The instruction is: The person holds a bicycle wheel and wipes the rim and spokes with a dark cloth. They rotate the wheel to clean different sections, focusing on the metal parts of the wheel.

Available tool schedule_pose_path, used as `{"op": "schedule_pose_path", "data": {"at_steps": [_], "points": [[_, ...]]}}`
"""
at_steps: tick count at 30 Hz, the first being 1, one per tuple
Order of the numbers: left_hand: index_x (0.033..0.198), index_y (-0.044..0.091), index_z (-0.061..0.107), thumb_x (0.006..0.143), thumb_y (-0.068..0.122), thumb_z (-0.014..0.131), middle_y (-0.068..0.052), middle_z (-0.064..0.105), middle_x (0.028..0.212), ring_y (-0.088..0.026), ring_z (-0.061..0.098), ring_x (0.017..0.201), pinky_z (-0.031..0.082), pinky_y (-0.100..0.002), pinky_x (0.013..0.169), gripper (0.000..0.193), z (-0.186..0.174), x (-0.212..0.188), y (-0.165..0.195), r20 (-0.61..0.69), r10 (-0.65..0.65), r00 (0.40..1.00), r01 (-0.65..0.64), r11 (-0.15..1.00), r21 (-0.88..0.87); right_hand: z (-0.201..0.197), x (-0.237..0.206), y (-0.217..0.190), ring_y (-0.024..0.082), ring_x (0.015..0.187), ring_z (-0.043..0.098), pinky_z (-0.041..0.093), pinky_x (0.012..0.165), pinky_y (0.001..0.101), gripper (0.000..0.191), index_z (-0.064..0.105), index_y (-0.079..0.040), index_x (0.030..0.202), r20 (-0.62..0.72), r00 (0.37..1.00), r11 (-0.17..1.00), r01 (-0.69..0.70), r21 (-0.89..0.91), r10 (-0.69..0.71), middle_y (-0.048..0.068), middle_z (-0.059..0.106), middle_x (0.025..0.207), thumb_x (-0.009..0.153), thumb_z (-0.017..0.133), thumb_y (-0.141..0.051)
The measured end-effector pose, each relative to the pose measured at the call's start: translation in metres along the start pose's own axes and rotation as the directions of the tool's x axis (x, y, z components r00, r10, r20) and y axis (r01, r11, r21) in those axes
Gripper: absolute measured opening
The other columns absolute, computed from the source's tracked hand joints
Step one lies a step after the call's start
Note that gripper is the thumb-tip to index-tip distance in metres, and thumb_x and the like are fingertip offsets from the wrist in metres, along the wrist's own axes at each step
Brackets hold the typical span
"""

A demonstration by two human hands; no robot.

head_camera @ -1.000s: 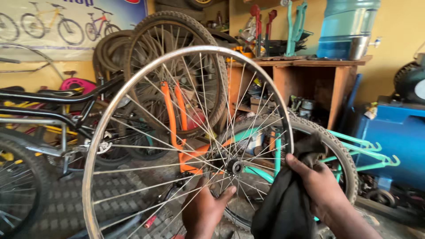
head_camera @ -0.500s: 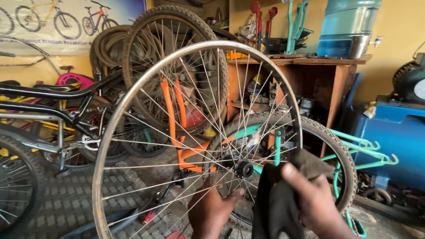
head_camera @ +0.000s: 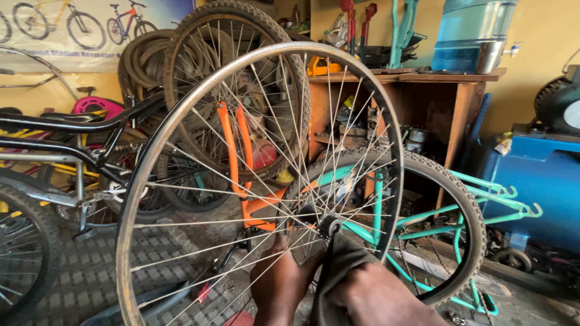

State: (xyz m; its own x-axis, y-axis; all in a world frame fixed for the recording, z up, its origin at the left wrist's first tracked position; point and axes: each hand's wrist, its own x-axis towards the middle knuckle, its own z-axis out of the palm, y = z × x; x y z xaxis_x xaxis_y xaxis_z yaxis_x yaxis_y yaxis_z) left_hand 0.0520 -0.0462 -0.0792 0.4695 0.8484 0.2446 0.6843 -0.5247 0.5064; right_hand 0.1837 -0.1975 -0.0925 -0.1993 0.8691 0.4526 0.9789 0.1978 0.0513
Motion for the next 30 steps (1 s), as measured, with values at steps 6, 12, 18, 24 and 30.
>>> {"op": "schedule_pose_path", "data": {"at_steps": [6, 12, 18, 24, 30], "points": [[0.127, 0.008, 0.057, 0.070, 0.076, 0.076, -0.018, 0.072, 0.101, -0.037, 0.072, 0.096, 0.057, -0.047, 0.081, 0.091, -0.004, -0.003, 0.001, -0.024, 0.014, 1.000, -0.014, 1.000, 0.002, -0.011, 0.018, -0.007, 0.033, 0.083, 0.072, 0.057, 0.079, 0.0481, 0.019, 0.074, -0.008, 0.093, 0.443, 0.874, 0.953, -0.072, -0.295, 0.203, 0.016, 0.071, 0.086, 0.086, 0.060, -0.019], [0.135, 0.010, 0.056, 0.074, 0.072, 0.075, -0.018, 0.073, 0.105, -0.036, 0.073, 0.098, 0.058, -0.046, 0.085, 0.089, -0.013, -0.003, 0.008, 0.052, -0.012, 0.999, 0.012, 1.000, -0.004, -0.017, 0.032, -0.017, 0.030, 0.085, 0.071, 0.055, 0.074, 0.0438, 0.021, 0.076, -0.009, 0.084, 0.564, 0.776, 0.869, 0.043, -0.494, 0.282, 0.011, 0.072, 0.087, 0.092, 0.059, -0.020], [0.138, 0.011, 0.058, 0.068, 0.067, 0.082, -0.020, 0.072, 0.103, -0.040, 0.070, 0.097, 0.056, -0.049, 0.083, 0.092, -0.015, 0.001, -0.001, -0.096, 0.102, 0.990, -0.111, 0.988, -0.103, -0.035, 0.046, -0.031, 0.031, 0.082, 0.071, 0.050, 0.080, 0.0421, 0.020, 0.076, -0.009, 0.083, 0.627, 0.755, 0.816, 0.233, -0.529, 0.192, 0.011, 0.074, 0.088, 0.090, 0.062, -0.023], [0.125, 0.008, 0.061, 0.069, 0.064, 0.084, -0.020, 0.072, 0.094, -0.039, 0.071, 0.090, 0.056, -0.048, 0.078, 0.082, 0.004, 0.012, -0.019, -0.124, 0.161, 0.979, -0.173, 0.981, -0.091, -0.062, 0.044, -0.029, 0.034, 0.075, 0.069, 0.051, 0.068, 0.0450, 0.027, 0.075, -0.008, 0.078, 0.332, 0.923, 0.943, 0.268, -0.196, -0.194, 0.012, 0.072, 0.075, 0.076, 0.077, -0.035], [0.101, 0.011, 0.067, 0.077, 0.041, 0.074, -0.018, 0.071, 0.082, -0.040, 0.069, 0.077, 0.053, -0.051, 0.063, 0.040, 0.033, 0.031, -0.037, -0.389, 0.272, 0.880, -0.365, 0.912, -0.186, -0.060, 0.043, 0.006, 0.026, 0.058, 0.065, 0.050, 0.056, 0.0358, 0.027, 0.070, -0.002, 0.067, 0.046, 0.975, 0.645, -0.177, 0.743, 0.215, 0.008, 0.067, 0.061, 0.081, 0.075, -0.024]]}}
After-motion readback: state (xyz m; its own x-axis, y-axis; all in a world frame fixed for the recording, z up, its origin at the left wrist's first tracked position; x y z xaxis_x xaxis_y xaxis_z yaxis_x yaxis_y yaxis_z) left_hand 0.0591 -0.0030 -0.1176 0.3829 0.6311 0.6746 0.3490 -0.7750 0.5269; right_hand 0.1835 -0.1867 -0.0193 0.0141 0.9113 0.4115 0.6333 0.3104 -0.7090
